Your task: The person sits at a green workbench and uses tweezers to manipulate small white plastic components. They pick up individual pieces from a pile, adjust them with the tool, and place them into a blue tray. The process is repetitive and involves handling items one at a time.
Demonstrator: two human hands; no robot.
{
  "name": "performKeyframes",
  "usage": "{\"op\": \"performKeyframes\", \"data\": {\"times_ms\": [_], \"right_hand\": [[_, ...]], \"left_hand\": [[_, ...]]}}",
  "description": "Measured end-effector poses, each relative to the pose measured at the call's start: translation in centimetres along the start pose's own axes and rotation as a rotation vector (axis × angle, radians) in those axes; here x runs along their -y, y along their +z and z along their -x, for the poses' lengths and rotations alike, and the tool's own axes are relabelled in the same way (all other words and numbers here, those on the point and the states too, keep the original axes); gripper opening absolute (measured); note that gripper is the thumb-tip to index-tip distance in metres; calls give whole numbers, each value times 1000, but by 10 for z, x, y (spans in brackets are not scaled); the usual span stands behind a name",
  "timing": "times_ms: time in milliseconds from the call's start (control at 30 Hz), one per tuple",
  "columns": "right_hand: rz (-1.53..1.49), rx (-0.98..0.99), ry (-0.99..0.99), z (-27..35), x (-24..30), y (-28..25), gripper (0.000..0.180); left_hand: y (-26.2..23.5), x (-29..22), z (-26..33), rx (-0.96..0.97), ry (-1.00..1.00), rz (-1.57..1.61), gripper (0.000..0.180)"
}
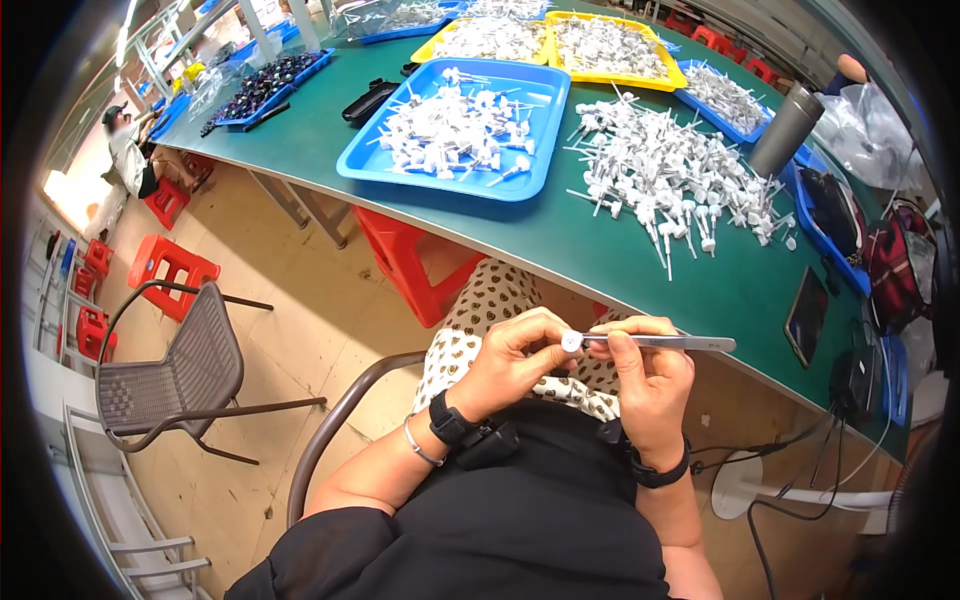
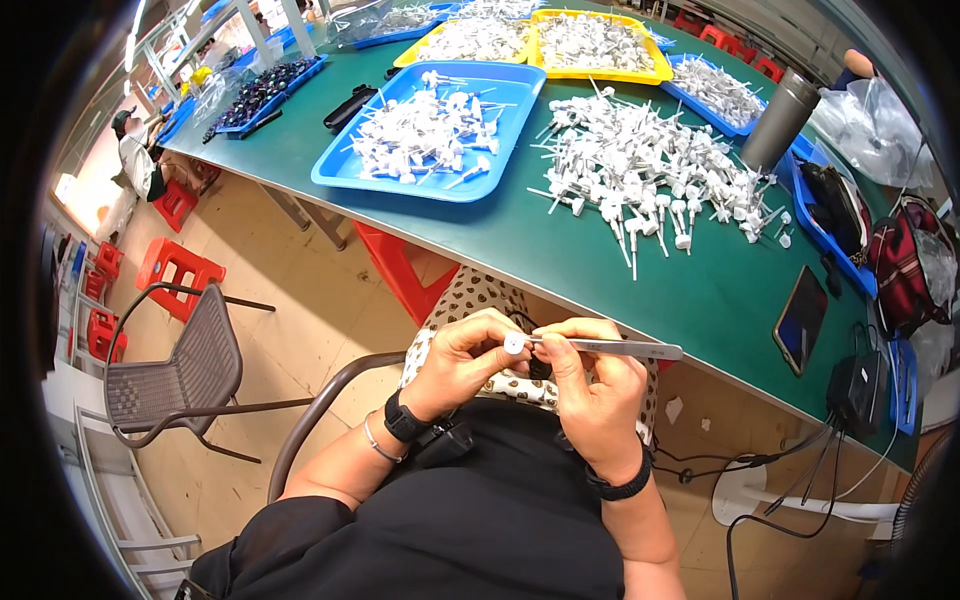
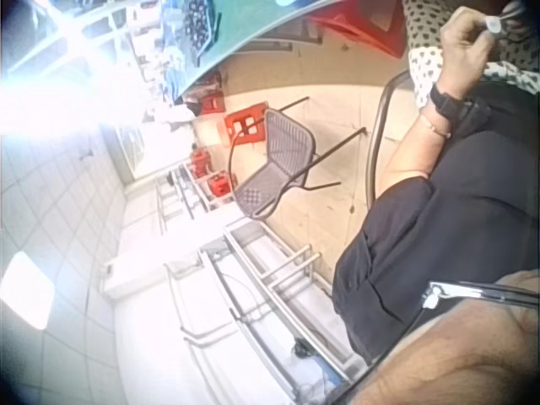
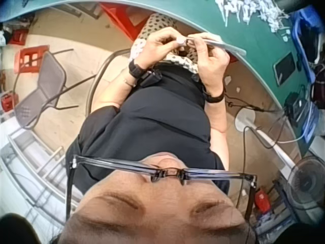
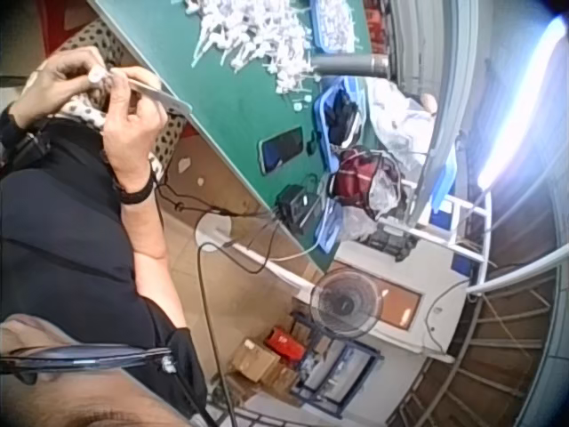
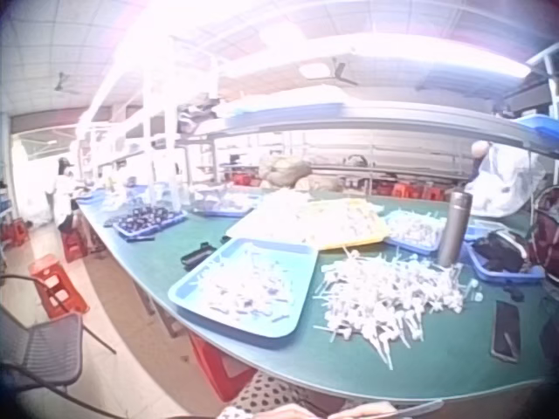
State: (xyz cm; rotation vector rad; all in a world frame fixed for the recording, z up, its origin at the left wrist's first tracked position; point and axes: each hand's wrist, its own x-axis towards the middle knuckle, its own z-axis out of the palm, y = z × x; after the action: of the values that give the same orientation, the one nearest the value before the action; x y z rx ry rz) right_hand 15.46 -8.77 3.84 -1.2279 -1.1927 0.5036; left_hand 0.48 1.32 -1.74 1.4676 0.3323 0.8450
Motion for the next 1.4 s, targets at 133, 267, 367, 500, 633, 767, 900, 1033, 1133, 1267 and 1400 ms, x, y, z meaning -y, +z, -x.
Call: {"op": "performKeyframes", "data": {"times_ms": [133,267,367,500,633,767,900,1033,1133,1267,1400], "right_hand": [[14,-52,-70,1,-2,7,8],[90,-36,-138,3,-6,9,8],[99,-42,-153,3,-8,9,8],[122,-41,-183,2,-9,10,7],[133,-33,-191,2,-11,10,7],[143,-27,-207,1,-12,10,7],[111,-42,-175,3,-13,11,6],[52,-54,-140,2,-13,11,6],[60,-49,-145,2,-12,10,6],[78,-40,-125,0,-8,9,7],[126,-28,-109,-1,-8,7,8]], "left_hand": [[1,1,1,-3,-11,48,8],[1,3,2,4,-11,40,8],[1,4,2,7,17,12,8],[1,3,1,4,26,-4,8],[2,4,2,0,33,-23,8],[2,2,1,1,28,-48,7],[1,2,1,9,21,-33,7],[4,3,2,-10,10,-2,6],[4,2,2,-17,13,-7,6],[5,-1,1,-8,34,-46,4],[3,0,0,24,90,-141,4]]}}
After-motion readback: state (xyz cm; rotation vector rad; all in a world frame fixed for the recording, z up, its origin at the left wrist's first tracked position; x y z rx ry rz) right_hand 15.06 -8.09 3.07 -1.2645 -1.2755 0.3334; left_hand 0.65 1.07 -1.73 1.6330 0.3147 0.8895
